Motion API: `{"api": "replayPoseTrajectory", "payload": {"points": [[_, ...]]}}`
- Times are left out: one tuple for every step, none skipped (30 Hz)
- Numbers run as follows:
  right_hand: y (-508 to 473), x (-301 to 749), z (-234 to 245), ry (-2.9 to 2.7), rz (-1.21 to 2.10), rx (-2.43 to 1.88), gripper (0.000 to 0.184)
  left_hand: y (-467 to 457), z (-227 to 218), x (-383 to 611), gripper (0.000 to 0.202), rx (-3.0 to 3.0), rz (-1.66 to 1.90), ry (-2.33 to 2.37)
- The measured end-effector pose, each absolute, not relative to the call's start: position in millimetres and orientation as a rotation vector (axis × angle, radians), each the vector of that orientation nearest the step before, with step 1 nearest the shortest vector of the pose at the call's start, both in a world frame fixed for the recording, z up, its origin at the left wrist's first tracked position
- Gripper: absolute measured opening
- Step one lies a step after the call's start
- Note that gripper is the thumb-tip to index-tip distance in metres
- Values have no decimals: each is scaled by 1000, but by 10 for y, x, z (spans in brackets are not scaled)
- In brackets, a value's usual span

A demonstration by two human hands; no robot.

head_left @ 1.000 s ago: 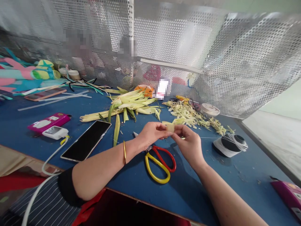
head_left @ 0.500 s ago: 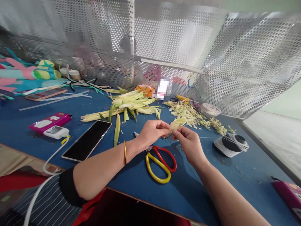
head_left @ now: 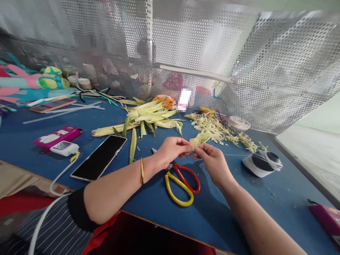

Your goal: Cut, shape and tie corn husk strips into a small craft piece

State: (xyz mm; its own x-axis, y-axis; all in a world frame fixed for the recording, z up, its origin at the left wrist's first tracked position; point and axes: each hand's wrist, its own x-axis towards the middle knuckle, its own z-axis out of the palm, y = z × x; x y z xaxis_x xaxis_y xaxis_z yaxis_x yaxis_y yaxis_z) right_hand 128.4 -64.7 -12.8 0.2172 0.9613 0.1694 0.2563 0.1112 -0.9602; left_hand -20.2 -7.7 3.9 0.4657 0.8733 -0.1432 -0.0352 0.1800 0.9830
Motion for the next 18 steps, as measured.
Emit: {"api": "replayPoseTrajectory", "payload": {"points": [[-647,1285,-129,-1271,782,-1386,23,-72,34,-204,14,1218,756,883],[-646,1287,-131,-1281,761,-1394,24,-69,29,-204,13,1214,744,889],[-644,1290,-135,-1292,745,-1400,25,-66,23,-203,12,1207,743,893],[-643,1293,-138,-1302,731,-1404,26,-63,19,-203,9,1198,749,897],[-643,1296,-140,-1311,716,-1410,27,-60,17,-202,7,1184,755,905],[-645,1299,-140,-1319,693,-1419,27,-55,16,-202,6,1162,759,912],[-650,1300,-136,-1327,653,-1427,25,-50,18,-203,5,1134,762,917],[-657,1302,-130,-1336,586,-1430,21,-45,21,-204,4,1102,764,920],[-666,1303,-121,-1360,492,-1423,16,-39,26,-207,5,1071,765,920],[-677,1305,-111,-1399,376,-1401,11,-34,33,-209,5,1044,764,918],[-687,1306,-102,-1454,253,-1366,7,-31,41,-212,5,1021,762,915],[-696,1309,-96,-1515,134,-1323,4,-31,49,-215,5,1004,757,912],[-703,1312,-93,-1577,32,-1281,4,-34,57,-217,6,990,748,909],[-707,1316,-94,-1633,-40,-1250,6,-39,65,-219,6,974,736,902],[-709,1321,-99,-1677,-84,-1231,8,-45,72,-222,7,959,723,895],[-709,1327,-108,-1705,-107,-1223,10,-52,77,-224,7,945,709,887],[-708,1332,-118,-1728,-118,-1226,11,-58,80,-227,8,931,693,880],[-706,1338,-130,-1743,-125,-1236,12,-61,81,-230,8,918,676,875]]}}
